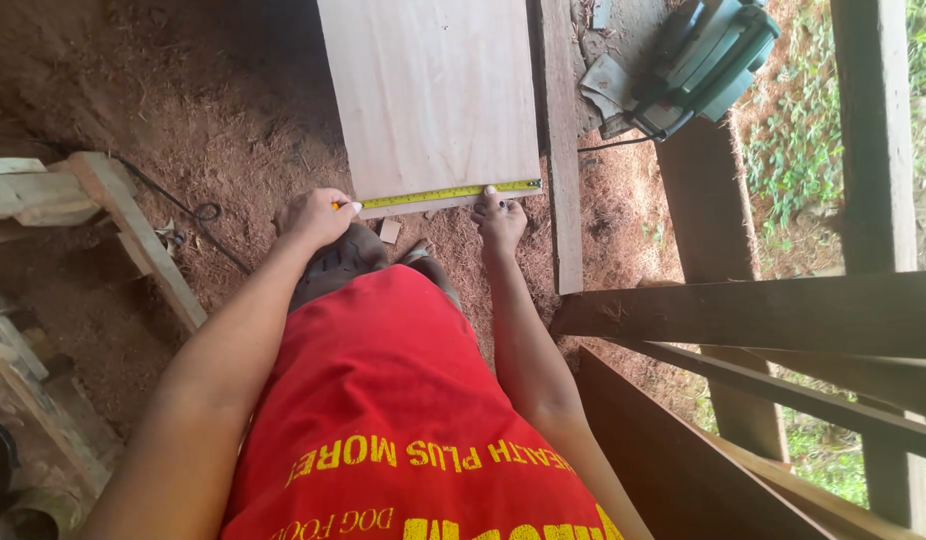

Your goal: Measuring and marking points on a wooden board using a tape measure and a pencil.

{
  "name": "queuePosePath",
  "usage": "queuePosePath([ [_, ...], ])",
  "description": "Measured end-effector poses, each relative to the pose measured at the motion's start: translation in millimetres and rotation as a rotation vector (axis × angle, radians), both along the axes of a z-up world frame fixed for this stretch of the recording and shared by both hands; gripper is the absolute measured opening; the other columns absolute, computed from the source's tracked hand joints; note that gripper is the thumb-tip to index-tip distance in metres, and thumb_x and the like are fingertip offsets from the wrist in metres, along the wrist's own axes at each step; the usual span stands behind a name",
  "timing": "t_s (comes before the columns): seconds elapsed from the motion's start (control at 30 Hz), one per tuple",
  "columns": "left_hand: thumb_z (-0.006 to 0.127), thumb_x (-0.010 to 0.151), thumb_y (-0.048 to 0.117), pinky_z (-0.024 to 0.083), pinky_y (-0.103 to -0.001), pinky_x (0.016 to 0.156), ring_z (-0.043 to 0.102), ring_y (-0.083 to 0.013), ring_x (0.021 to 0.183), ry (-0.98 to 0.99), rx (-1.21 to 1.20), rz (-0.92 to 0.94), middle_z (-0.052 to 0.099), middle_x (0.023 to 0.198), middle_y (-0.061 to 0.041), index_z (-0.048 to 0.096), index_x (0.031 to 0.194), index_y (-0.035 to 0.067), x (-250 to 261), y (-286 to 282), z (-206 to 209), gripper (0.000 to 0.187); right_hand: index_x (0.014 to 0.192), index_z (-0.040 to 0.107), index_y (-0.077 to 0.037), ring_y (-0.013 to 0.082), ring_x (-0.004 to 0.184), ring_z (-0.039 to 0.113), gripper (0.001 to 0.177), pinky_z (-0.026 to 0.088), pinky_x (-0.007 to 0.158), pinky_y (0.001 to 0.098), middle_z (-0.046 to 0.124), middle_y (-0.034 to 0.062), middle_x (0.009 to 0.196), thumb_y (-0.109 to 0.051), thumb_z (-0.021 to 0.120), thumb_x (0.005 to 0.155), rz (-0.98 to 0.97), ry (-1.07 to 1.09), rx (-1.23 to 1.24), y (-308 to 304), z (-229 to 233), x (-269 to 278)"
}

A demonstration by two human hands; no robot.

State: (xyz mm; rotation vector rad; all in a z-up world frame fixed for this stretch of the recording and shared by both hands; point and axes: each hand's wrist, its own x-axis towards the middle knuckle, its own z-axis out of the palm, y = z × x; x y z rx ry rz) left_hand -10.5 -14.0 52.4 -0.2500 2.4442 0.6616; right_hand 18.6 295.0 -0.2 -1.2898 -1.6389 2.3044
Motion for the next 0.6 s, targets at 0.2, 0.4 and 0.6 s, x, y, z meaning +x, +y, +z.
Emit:
queuePosePath([
  [0.2, 0.069, 0.088, 0.054, 0.045, -0.054, 0.098, 0.069, -0.0319, 0.110, -0.059, -0.059, 0.022, 0.077, 0.111, -0.006, 0.080, 0.107, 0.028, -1.9, 8.6, 22.9, 0.034, 0.092, 0.049, -0.004, 0.0056, 0.050, 0.049, 0.028, 0.033, 0.038, 0.0203, 0.059, 0.0039, 0.069, -0.015, 0.074, 0.096, 0.020, 0.068, -0.077, 5.9, -8.3, 0.5],
  [0.4, 0.071, 0.086, 0.053, 0.048, -0.052, 0.096, 0.069, -0.0321, 0.109, -0.004, -0.036, 0.032, 0.076, 0.111, -0.008, 0.080, 0.107, 0.030, 0.8, 6.2, 11.8, 0.033, 0.092, 0.052, -0.002, 0.0099, 0.053, 0.058, 0.024, 0.045, 0.041, 0.0230, 0.065, 0.0090, 0.072, -0.015, 0.073, 0.095, 0.032, 0.023, -0.045, 7.1, 0.8, -0.8],
  [0.6, 0.069, 0.089, 0.047, 0.049, -0.052, 0.095, 0.069, -0.0327, 0.110, 0.016, -0.010, 0.010, 0.076, 0.111, -0.008, 0.080, 0.106, 0.028, 0.8, 7.7, -2.1, 0.028, 0.097, 0.057, -0.001, 0.0108, 0.053, 0.062, 0.026, 0.043, 0.039, 0.0214, 0.070, 0.0115, 0.076, -0.021, 0.074, 0.096, 0.115, -0.076, 0.077, 11.5, 0.6, 0.2],
])
